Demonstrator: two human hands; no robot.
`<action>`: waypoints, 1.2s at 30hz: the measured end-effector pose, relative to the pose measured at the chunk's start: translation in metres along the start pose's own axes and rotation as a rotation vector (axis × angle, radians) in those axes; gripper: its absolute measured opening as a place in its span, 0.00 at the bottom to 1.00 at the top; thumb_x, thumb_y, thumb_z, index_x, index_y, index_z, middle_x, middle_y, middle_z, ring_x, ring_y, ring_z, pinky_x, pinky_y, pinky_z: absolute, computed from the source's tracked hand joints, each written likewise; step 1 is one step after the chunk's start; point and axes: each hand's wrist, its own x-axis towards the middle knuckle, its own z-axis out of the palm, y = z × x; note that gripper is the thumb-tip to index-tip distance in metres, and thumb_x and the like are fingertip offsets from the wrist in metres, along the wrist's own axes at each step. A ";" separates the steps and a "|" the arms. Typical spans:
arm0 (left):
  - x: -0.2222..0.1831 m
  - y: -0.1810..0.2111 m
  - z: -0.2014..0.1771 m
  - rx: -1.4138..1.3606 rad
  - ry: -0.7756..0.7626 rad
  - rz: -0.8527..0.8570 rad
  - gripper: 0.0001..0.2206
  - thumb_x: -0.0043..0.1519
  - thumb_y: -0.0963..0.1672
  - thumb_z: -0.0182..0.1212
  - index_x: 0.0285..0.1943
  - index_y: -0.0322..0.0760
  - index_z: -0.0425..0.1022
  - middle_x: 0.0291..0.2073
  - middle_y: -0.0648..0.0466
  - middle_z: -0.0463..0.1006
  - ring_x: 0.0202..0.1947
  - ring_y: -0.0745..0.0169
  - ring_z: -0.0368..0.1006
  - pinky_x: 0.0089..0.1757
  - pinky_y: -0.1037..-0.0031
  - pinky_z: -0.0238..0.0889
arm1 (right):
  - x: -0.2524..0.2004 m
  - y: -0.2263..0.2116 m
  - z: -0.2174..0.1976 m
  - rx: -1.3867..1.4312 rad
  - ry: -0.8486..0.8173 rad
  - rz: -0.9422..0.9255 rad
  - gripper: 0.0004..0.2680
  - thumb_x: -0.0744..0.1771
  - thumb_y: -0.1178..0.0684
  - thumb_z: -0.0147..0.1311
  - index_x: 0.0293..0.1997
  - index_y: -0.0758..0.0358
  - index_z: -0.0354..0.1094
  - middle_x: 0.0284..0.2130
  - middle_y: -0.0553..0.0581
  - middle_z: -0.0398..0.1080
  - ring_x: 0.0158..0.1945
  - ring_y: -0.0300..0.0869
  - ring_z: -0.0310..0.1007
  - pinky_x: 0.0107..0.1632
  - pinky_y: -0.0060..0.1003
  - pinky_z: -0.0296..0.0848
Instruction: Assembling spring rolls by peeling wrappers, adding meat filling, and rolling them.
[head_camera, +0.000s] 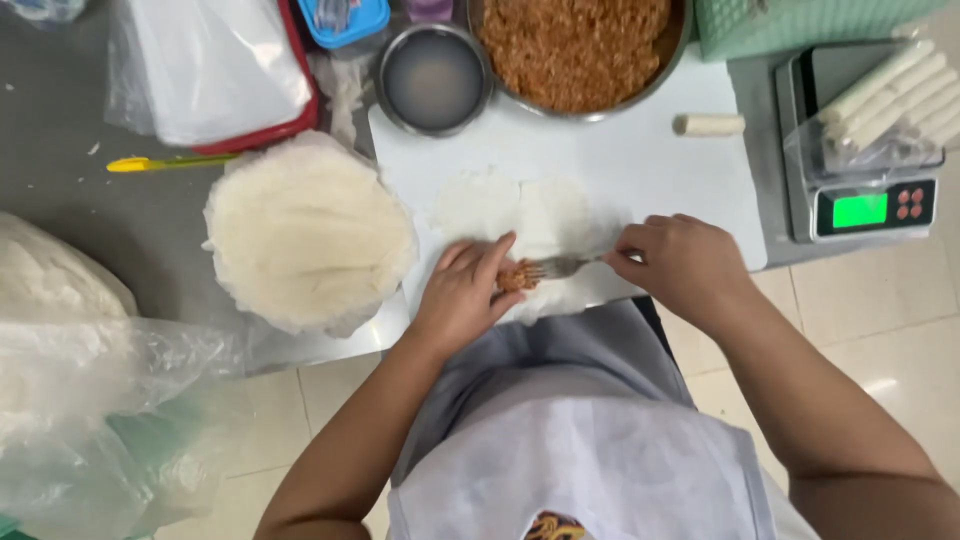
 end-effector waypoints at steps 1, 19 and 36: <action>0.000 -0.005 -0.001 0.000 0.002 -0.011 0.41 0.55 0.48 0.73 0.77 0.34 0.57 0.45 0.53 0.84 0.56 0.53 0.75 0.65 0.56 0.52 | 0.006 0.002 -0.013 0.000 -0.005 -0.009 0.08 0.65 0.38 0.57 0.33 0.43 0.77 0.25 0.48 0.73 0.34 0.46 0.77 0.36 0.42 0.78; -0.048 -0.013 -0.029 0.106 -0.094 0.045 0.49 0.51 0.62 0.66 0.78 0.38 0.55 0.60 0.47 0.77 0.70 0.48 0.62 0.69 0.47 0.40 | 0.007 -0.019 0.112 0.190 0.526 -0.866 0.08 0.71 0.44 0.50 0.54 0.42 0.74 0.51 0.52 0.72 0.57 0.47 0.67 0.60 0.44 0.63; -0.015 -0.004 0.027 0.240 0.269 0.067 0.25 0.69 0.46 0.57 0.74 0.34 0.63 0.47 0.47 0.80 0.53 0.49 0.75 0.55 0.58 0.64 | 0.017 -0.076 0.094 0.587 0.361 -0.511 0.11 0.67 0.59 0.57 0.56 0.62 0.71 0.47 0.58 0.76 0.53 0.53 0.76 0.56 0.48 0.72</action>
